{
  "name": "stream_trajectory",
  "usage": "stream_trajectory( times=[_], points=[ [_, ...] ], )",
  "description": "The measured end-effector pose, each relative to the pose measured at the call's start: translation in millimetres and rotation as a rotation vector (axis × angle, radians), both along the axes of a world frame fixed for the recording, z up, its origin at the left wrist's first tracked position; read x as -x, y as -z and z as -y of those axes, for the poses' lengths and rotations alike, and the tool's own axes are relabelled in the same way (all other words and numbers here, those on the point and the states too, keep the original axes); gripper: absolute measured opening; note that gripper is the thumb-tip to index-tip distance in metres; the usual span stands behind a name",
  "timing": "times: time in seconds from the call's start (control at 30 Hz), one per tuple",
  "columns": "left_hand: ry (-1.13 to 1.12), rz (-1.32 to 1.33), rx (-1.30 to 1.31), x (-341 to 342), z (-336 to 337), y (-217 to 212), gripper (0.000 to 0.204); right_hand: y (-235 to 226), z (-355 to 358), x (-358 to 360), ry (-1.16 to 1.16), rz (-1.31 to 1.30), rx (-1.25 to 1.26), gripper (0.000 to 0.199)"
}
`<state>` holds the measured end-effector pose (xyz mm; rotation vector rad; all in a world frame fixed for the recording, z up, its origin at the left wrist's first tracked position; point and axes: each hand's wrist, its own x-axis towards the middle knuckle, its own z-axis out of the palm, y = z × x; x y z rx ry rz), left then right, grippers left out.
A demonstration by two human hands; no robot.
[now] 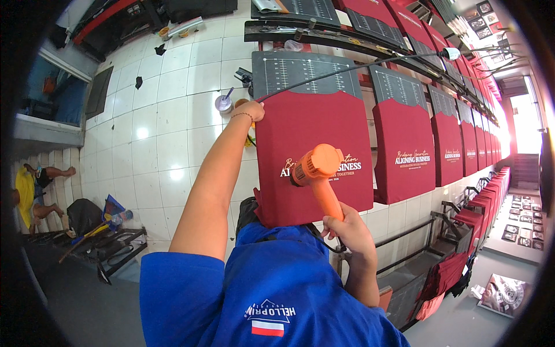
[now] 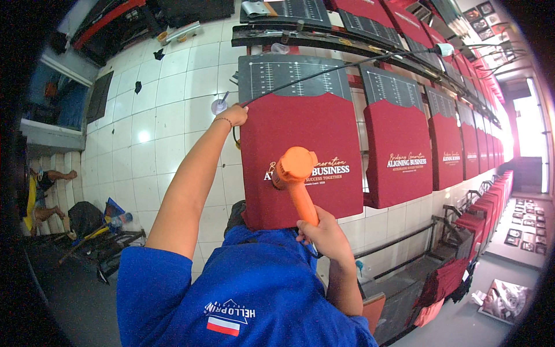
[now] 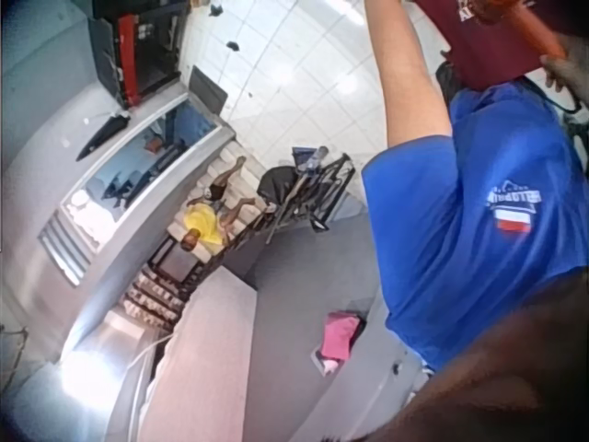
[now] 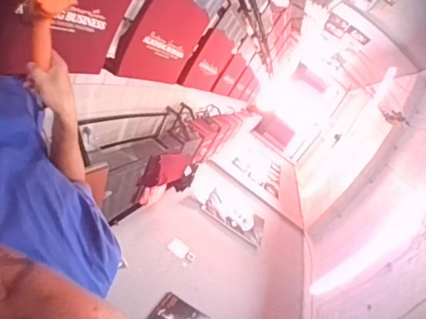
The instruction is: The person uses a heat gun to dry ink on a series of maroon shirts arranged on a printing press, moving from one shirt to the next and smoothing the fabric by hand.
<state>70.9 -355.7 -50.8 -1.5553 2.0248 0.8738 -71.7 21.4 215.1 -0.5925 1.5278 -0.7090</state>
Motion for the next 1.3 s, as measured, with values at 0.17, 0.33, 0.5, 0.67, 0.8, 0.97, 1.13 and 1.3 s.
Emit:
stream_trajectory(
  times=[0.17, 0.33, 0.5, 0.67, 0.8, 0.97, 1.13, 1.3],
  points=[
    [0.093, 0.003, -0.003, -7, 5, 10, 0.058, -1, -2, 1, 0.023, -0.051, 0.024, 0.032],
    [0.161, -0.048, 0.026, -8, 9, 21, 0.058, -4, -4, 1, 0.065, -0.071, 0.032, 0.034],
    [0.121, -0.058, 0.062, -8, 9, 32, 0.054, -1, -11, 11, 0.099, -0.030, 0.040, 0.030],
    [0.043, -0.119, 0.093, -14, -3, 12, 0.056, -4, -10, 18, 0.088, -0.069, 0.010, 0.032],
    [-0.071, -0.161, 0.234, -17, -58, -95, 0.046, 2, -18, 17, 0.116, -0.096, 0.076, 0.033],
    [-0.043, -0.351, 0.793, -24, -110, -79, 0.045, 0, -21, 25, 0.175, -0.090, 0.072, 0.031],
    [0.077, -0.422, 0.846, -13, -159, -86, 0.052, 3, -28, 36, 0.200, -0.104, 0.048, 0.032],
    [0.106, -0.461, 0.807, 3, -168, -77, 0.050, 3, -29, 36, 0.238, -0.092, 0.035, 0.035]
  ],
)
